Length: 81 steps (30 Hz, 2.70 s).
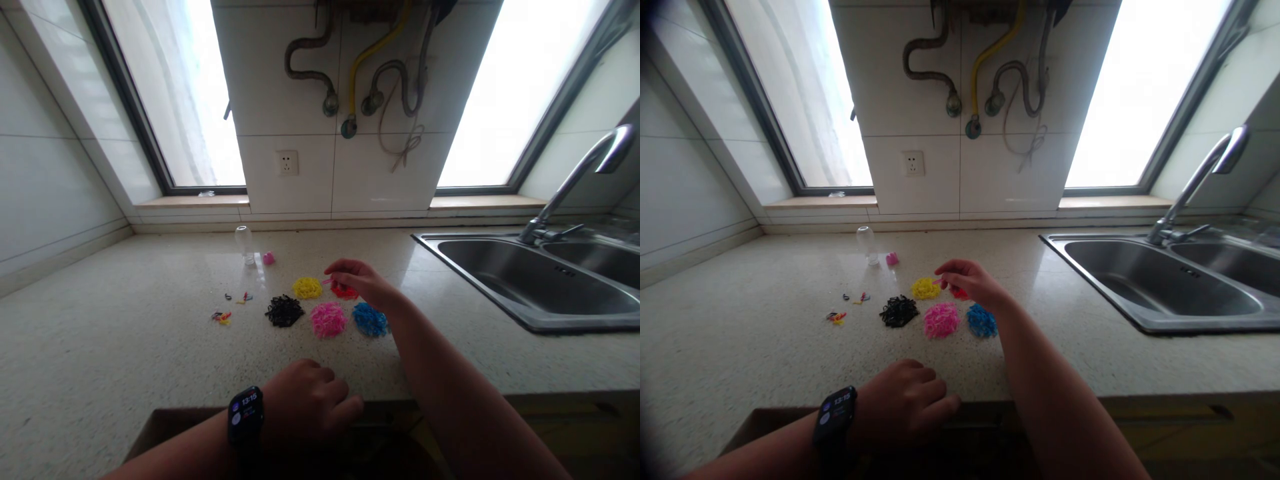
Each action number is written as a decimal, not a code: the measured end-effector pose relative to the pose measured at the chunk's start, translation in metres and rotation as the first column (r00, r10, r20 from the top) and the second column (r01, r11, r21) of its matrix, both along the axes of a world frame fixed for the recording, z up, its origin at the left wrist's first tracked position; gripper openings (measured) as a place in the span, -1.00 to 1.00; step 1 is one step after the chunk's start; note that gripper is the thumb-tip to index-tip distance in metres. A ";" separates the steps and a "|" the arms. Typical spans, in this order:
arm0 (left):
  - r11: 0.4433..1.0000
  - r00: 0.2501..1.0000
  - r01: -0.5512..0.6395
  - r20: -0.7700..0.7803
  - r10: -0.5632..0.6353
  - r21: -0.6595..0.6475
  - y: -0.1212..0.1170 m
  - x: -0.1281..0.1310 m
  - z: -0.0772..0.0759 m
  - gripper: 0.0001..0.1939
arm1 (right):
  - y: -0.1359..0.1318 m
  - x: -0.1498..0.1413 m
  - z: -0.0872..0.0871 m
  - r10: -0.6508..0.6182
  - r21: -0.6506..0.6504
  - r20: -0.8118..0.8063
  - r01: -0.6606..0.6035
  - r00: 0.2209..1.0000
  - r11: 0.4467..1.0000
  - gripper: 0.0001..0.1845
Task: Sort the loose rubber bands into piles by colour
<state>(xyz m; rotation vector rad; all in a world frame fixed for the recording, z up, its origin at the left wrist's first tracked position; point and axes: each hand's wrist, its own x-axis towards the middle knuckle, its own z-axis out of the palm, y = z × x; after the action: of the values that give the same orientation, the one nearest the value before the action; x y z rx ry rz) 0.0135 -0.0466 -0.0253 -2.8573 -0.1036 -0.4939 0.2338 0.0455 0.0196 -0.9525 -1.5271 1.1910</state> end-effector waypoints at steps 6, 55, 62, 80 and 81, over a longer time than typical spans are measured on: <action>1.000 1.000 0.006 0.012 -0.006 0.003 0.000 0.000 0.000 -0.93 | 0.003 0.003 -0.009 0.034 0.092 0.441 -0.083 0.897 0.992 -0.82; 0.998 0.997 -0.010 -0.074 0.004 -0.068 0.000 -0.002 0.006 -0.84 | 0.056 0.078 -0.050 -0.629 0.156 0.370 0.621 0.684 0.768 -0.61; 0.990 0.988 -0.043 -0.153 0.022 -0.137 0.005 -0.006 0.031 -0.85 | 0.057 0.078 -0.050 -0.628 0.144 0.389 0.629 0.674 0.764 -0.63; 0.659 0.709 -0.702 -0.184 0.680 -0.268 0.153 -0.131 0.053 -0.67 | 0.064 0.080 -0.050 -0.648 0.211 0.459 0.634 0.607 0.744 -0.65; 0.654 0.706 -0.706 -0.199 0.680 -0.270 0.154 -0.133 0.050 -0.67 | 0.064 0.081 -0.051 -0.652 0.216 0.456 0.635 0.605 0.741 -0.65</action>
<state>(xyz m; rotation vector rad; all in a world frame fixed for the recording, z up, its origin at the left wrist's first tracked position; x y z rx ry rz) -0.1196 0.1071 0.0249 -2.8085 -1.3349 -0.1964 0.3145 0.1096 -0.0309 -1.7183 -1.3657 0.3836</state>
